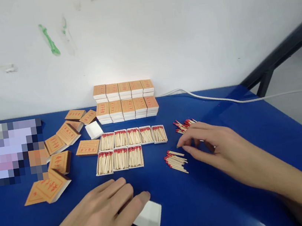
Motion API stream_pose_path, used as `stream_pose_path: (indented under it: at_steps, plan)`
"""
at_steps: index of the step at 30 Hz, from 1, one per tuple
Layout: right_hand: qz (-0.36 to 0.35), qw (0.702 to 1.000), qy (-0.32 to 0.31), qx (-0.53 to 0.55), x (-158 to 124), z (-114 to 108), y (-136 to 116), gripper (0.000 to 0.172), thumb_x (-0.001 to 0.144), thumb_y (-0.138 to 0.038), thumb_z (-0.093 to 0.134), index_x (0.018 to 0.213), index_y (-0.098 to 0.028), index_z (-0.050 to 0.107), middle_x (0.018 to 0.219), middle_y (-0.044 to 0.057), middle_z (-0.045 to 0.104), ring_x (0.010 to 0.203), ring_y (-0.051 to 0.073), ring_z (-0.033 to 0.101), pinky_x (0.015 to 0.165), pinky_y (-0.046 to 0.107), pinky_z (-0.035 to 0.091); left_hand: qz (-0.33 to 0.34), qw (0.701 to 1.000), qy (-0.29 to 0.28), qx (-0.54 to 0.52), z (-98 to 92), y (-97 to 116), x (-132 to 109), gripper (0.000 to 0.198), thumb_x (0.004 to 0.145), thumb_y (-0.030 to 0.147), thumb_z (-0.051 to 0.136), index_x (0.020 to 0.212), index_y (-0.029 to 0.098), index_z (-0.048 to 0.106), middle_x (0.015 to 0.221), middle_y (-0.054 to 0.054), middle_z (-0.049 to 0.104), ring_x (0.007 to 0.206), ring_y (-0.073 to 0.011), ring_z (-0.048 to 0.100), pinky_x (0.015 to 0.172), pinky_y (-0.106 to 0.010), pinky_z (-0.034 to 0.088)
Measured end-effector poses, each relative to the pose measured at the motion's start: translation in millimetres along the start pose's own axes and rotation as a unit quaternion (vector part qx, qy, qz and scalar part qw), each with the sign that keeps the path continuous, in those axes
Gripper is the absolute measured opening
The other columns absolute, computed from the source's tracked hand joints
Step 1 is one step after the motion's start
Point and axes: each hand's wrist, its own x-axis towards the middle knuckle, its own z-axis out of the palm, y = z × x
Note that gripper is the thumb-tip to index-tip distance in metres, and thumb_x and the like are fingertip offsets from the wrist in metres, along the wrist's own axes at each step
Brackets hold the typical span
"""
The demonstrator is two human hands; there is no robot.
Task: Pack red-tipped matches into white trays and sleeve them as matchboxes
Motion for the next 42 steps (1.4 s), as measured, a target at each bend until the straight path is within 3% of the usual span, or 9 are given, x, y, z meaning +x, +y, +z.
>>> stream_pose_path:
  at_steps: [3,5,8,12,18,25,30,38,42]
  plan:
    - [0.024,0.999,0.021,0.007,-7,-21,16,0.022,0.115,-0.047,0.066,0.121,-0.034,0.083,0.118,0.003,0.085,0.089,0.023,0.076,0.078,0.036,0.060,0.004,1.000,0.012,0.001,-0.6,1,1,0.048,0.131,0.041,0.032,0.140,0.022,0.075,0.107,0.000,0.082,0.098,-0.0188,0.077,0.094,-0.034,0.055]
    - [0.067,0.998,-0.019,0.006,-14,-36,31,0.021,0.109,-0.049,0.074,0.120,-0.035,0.086,0.112,0.003,0.086,0.088,0.023,0.078,0.073,0.034,0.060,0.005,0.999,0.036,0.005,-1.1,2,3,0.049,0.131,0.041,0.032,0.135,0.022,0.077,0.104,0.000,0.083,0.096,-0.0182,0.077,0.095,-0.034,0.055]
    - [0.086,0.993,-0.077,0.032,-25,-52,52,0.015,0.094,-0.046,0.089,0.104,-0.035,0.092,0.088,0.003,0.085,0.071,0.023,0.076,0.060,0.032,0.058,0.004,0.999,0.053,0.012,-1.6,3,5,0.049,0.131,0.042,0.034,0.132,0.022,0.079,0.103,0.001,0.083,0.093,-0.0176,0.077,0.093,-0.034,0.054]
    - [0.124,0.986,-0.111,0.029,-30,-53,63,0.005,0.084,-0.038,0.096,0.087,-0.035,0.093,0.073,0.003,0.081,0.060,0.024,0.074,0.051,0.034,0.056,0.001,0.999,0.039,0.000,0.1,3,3,0.051,0.131,0.041,0.032,0.133,0.022,0.079,0.102,0.000,0.083,0.091,-0.0178,0.077,0.092,-0.034,0.054]
    - [0.103,0.987,-0.123,-0.005,-23,-36,56,0.013,0.087,-0.026,0.088,0.078,-0.034,0.092,0.078,0.002,0.084,0.062,0.023,0.076,0.056,0.033,0.057,0.007,1.000,-0.002,0.004,4.5,-3,-6,0.039,0.128,0.044,0.048,0.149,0.024,0.074,0.115,-0.003,0.083,0.106,-0.0204,0.078,0.102,-0.032,0.058]
    - [0.105,0.991,-0.071,-0.048,-25,-43,62,0.010,0.091,-0.035,0.081,0.085,-0.035,0.090,0.082,0.002,0.084,0.067,0.024,0.076,0.062,0.038,0.059,0.001,1.000,0.028,0.005,0.0,2,2,0.048,0.130,0.045,0.038,0.136,0.022,0.080,0.104,-0.003,0.082,0.093,-0.0194,0.077,0.092,-0.033,0.056]
    - [0.082,0.990,-0.008,-0.116,-22,-46,72,0.007,0.093,-0.032,0.080,0.091,-0.033,0.087,0.083,0.002,0.082,0.071,0.026,0.075,0.066,0.039,0.056,0.004,1.000,0.021,0.003,0.1,1,0,0.047,0.130,0.042,0.035,0.139,0.023,0.077,0.106,-0.001,0.083,0.096,-0.0189,0.077,0.093,-0.033,0.057]
    - [0.084,0.990,-0.011,-0.109,-25,-40,78,0.014,0.089,-0.031,0.082,0.100,-0.036,0.088,0.081,0.000,0.080,0.066,0.024,0.075,0.060,0.037,0.055,0.001,1.000,0.021,0.000,1.3,1,0,0.046,0.130,0.044,0.038,0.139,0.023,0.078,0.106,-0.002,0.083,0.096,-0.0193,0.077,0.095,-0.033,0.057]
    - [0.095,0.989,-0.025,-0.111,-27,-40,79,0.006,0.093,-0.038,0.085,0.094,-0.034,0.088,0.080,0.001,0.081,0.066,0.024,0.075,0.059,0.036,0.054,0.003,0.999,0.036,0.004,-0.3,2,3,0.049,0.131,0.042,0.034,0.136,0.022,0.078,0.103,-0.001,0.083,0.094,-0.0185,0.077,0.093,-0.033,0.055]
